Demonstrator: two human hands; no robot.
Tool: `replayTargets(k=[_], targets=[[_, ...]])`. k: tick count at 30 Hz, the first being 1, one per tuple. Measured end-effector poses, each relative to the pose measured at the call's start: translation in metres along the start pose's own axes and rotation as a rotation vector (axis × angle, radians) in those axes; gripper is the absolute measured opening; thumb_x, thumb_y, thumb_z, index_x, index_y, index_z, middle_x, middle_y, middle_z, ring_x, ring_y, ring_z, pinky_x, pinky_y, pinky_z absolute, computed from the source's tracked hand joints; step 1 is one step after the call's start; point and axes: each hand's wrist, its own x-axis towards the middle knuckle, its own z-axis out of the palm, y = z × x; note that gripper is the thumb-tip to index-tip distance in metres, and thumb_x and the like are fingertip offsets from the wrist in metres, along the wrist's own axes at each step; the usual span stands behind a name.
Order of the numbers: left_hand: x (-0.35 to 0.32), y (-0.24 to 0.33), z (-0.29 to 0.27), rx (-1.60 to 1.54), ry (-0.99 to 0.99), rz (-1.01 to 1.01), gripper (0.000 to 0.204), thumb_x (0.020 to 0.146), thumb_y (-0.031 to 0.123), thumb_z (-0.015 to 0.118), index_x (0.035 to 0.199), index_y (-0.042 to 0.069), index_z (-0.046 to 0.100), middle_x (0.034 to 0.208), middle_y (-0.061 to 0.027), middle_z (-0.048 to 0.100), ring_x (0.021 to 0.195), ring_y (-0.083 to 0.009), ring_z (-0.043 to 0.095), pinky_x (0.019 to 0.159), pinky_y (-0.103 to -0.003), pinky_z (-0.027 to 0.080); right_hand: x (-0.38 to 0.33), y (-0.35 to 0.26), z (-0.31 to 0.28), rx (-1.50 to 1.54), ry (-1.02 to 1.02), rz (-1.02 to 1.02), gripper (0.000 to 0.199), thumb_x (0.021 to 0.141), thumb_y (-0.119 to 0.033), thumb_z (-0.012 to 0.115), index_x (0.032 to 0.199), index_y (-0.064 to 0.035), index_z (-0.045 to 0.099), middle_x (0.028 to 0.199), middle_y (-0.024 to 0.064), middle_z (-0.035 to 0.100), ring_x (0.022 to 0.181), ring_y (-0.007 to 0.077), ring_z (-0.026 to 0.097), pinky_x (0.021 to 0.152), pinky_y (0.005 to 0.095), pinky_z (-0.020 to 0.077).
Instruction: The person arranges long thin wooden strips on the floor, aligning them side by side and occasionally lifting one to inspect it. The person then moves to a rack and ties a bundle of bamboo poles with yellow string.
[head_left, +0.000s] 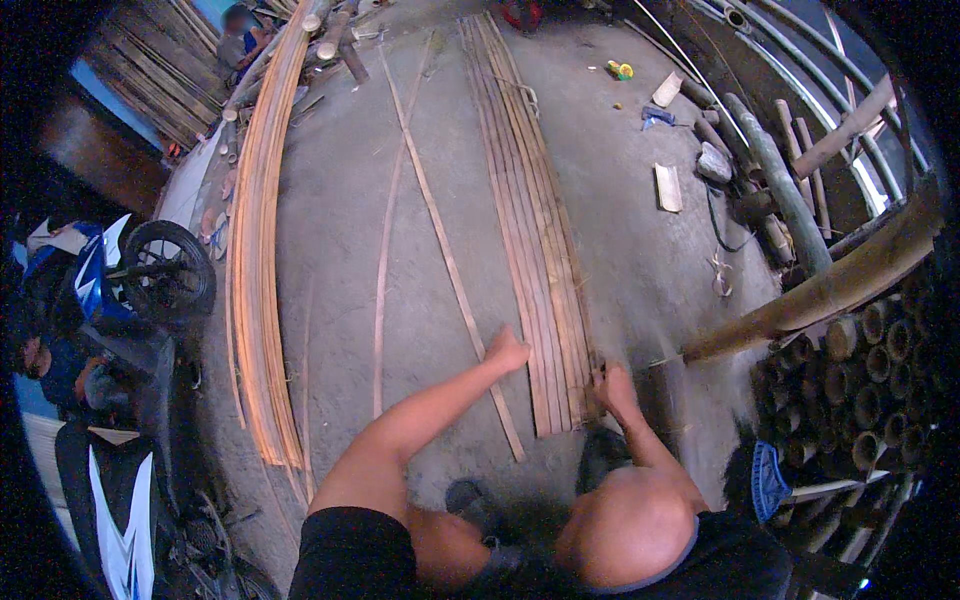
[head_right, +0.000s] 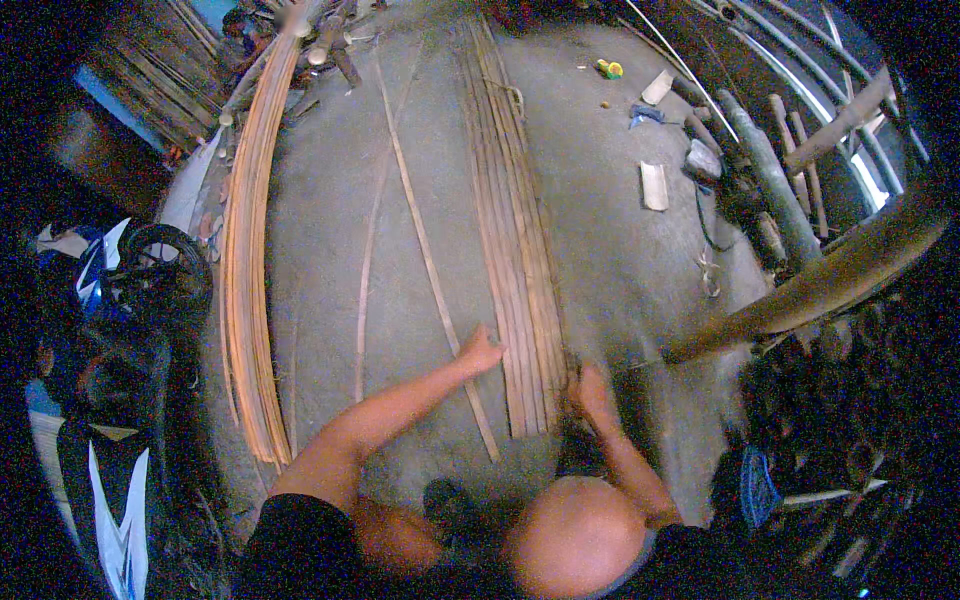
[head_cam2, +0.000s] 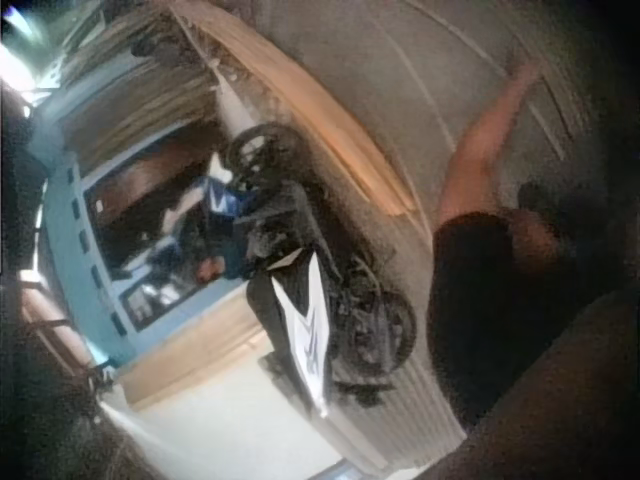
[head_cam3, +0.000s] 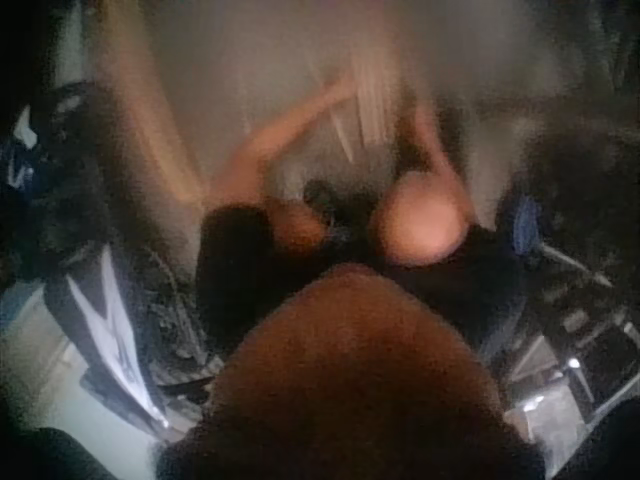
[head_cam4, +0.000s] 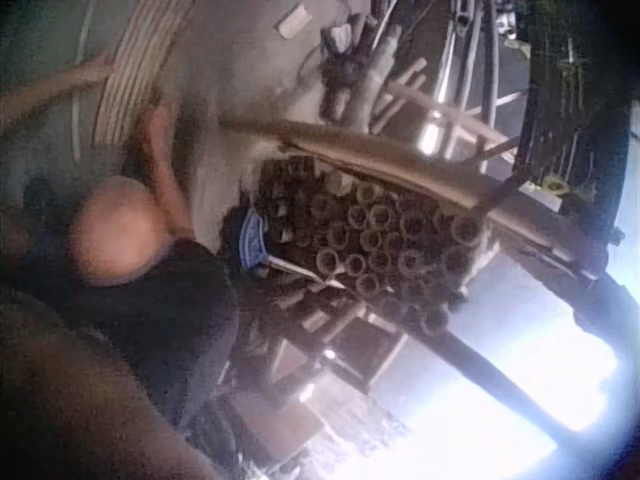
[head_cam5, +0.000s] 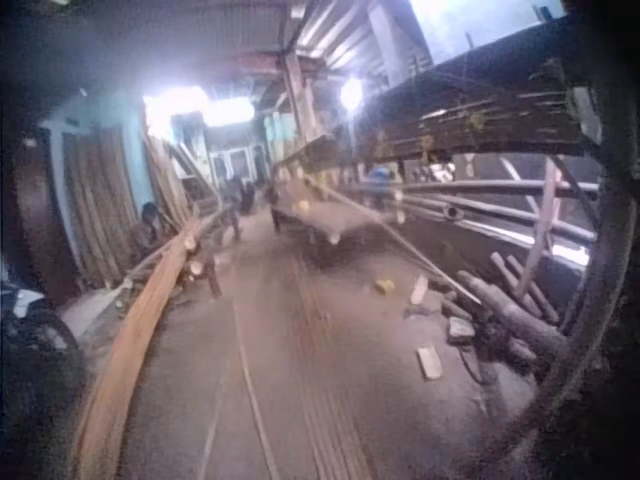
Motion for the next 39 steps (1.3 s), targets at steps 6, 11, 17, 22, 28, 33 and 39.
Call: replayTargets(k=[6, 11, 17, 22, 28, 33, 39], targets=[[-0.024, 0.029, -0.051, -0.542, -0.013, 0.126, 0.058, 0.099, 0.049, 0.054, 0.128, 0.0, 0.049, 0.108, -0.0183, 0.068, 0.098, -0.0305, 0.068, 0.09, -0.042, 0.053, -0.01, -0.081, -0.047, 0.281, 0.265, -0.296, 0.018, 0.098, -0.016, 0.056, 0.098, 0.0022, 0.055, 0.088, 0.0248, 0.058, 0.079, 0.0447, 0.057, 0.071, 0.0492, 0.0462], [-0.067, 0.097, -0.092, -1.382, -0.039, 0.116, 0.05, 0.104, 0.05, 0.046, 0.131, 0.008, 0.054, 0.103, -0.0133, 0.065, 0.083, -0.0195, 0.066, 0.073, -0.035, 0.056, -0.046, -0.137, -0.024, 0.505, 0.221, -0.505, 0.017, 0.098, -0.013, 0.059, 0.107, -0.0003, 0.053, 0.087, 0.0203, 0.053, 0.076, 0.0378, 0.055, 0.069, 0.0449, 0.0464], [-0.091, 0.043, -0.137, -1.036, 0.314, -0.088, 0.041, 0.104, 0.039, 0.049, 0.13, 0.008, 0.055, 0.082, -0.0056, 0.061, 0.056, -0.0147, 0.056, 0.049, -0.032, 0.051, -0.042, -0.149, -0.028, 0.517, -0.118, -0.44, 0.032, 0.098, -0.021, 0.06, 0.121, -0.0003, 0.052, 0.106, 0.0239, 0.057, 0.096, 0.0419, 0.059, 0.082, 0.0456, 0.0497], [-0.067, -0.101, -0.18, -0.475, 0.424, -0.322, 0.034, 0.103, 0.031, 0.05, 0.119, 0.006, 0.067, 0.081, -0.0097, 0.068, 0.059, -0.0226, 0.063, 0.057, -0.037, 0.054, -0.007, -0.046, 0.005, 0.041, 0.129, -0.212, 0.037, 0.094, -0.021, 0.063, 0.118, 0.0027, 0.05, 0.108, 0.0275, 0.057, 0.097, 0.0451, 0.059, 0.081, 0.0516, 0.0501], [-0.057, -0.236, -0.182, 0.014, 0.501, -0.323, 0.038, 0.099, 0.035, 0.051, 0.113, 0.005, 0.07, 0.107, -0.0203, 0.07, 0.1, -0.0399, 0.066, 0.09, -0.048, 0.051, -0.009, 0.0, 0.033, -0.126, 0.073, -0.088, 0.032, 0.092, -0.019, 0.063, 0.111, 0.0029, 0.047, 0.104, 0.0311, 0.057, 0.095, 0.05, 0.058, 0.079, 0.0555, 0.0492], [-0.058, -0.296, -0.181, 0.196, 0.493, -0.393, 0.041, 0.098, 0.036, 0.051, 0.117, 0.003, 0.067, 0.119, -0.0236, 0.066, 0.108, -0.0428, 0.063, 0.093, -0.051, 0.05, -0.002, -0.035, -0.002, 0.089, 0.065, 0.032, 0.032, 0.091, -0.012, 0.06, 0.118, 0.0014, 0.049, 0.089, 0.0315, 0.064, 0.084, 0.0482, 0.064, 0.072, 0.056, 0.0505], [-0.061, -0.294, -0.157, 0.203, 0.81, -0.266, 0.043, 0.098, 0.034, 0.052, 0.126, 0.002, 0.062, 0.122, -0.0273, 0.061, 0.116, -0.0442, 0.058, 0.101, -0.051, 0.045, -0.039, -0.12, -0.028, 0.411, 0.067, -0.337, 0.052, 0.095, -0.014, 0.055, 0.145, -0.0086, 0.043, 0.103, 0.0246, 0.07, 0.085, 0.0479, 0.067, 0.08, 0.0528, 0.0527]])
